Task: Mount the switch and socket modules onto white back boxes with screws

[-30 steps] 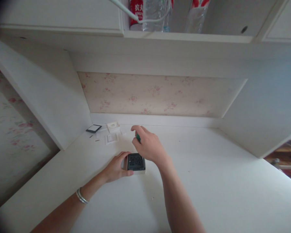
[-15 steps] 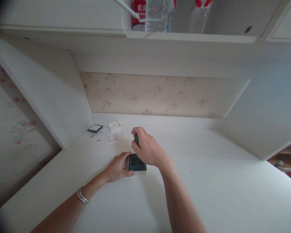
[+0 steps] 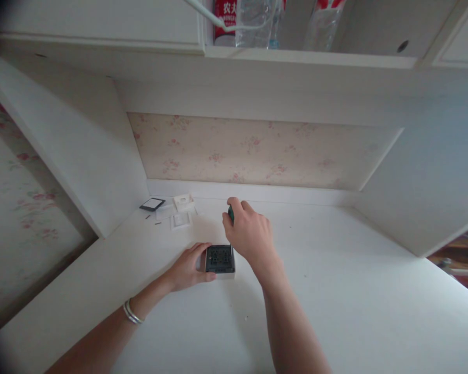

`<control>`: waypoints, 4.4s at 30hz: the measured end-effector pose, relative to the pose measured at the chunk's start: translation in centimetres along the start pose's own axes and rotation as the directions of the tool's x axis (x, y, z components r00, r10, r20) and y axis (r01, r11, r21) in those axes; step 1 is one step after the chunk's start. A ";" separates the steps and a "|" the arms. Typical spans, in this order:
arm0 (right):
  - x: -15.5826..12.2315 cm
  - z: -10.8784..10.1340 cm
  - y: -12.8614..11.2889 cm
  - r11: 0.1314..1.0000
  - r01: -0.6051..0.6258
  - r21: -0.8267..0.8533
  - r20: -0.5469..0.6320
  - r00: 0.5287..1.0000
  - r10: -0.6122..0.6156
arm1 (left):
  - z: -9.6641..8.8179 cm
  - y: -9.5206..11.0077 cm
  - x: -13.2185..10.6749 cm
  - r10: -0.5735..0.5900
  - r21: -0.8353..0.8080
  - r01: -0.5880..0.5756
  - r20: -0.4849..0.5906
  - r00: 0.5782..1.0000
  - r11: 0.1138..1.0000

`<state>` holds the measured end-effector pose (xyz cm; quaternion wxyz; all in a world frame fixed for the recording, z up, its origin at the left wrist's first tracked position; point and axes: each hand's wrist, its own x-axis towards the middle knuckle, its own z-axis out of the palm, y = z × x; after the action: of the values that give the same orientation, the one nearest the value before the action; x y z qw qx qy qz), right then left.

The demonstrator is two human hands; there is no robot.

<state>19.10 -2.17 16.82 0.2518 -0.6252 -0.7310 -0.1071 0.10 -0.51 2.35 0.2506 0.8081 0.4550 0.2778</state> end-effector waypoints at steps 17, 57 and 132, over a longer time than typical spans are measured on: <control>-0.1 0.0 0.6 0.996 0.054 0.071 0.050 0.997 -0.057 | 0.3 -0.3 0.0 0.012 -0.003 -0.012 -0.008 1.000 1.000; 0.3 0.0 1.1 0.928 0.157 0.339 -0.210 0.974 -0.088 | 0.2 -0.5 0.0 -0.001 0.001 0.001 -0.003 1.000 1.000; 0.1 -0.4 0.4 0.844 0.180 0.505 -0.282 0.959 -0.035 | 0.2 -0.6 -0.1 0.017 -0.013 -0.017 -0.002 1.000 1.000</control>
<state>19.59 -2.20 17.15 0.5010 -0.4702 -0.7265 0.0013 -0.14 -0.36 1.79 0.2530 0.8100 0.4467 0.2836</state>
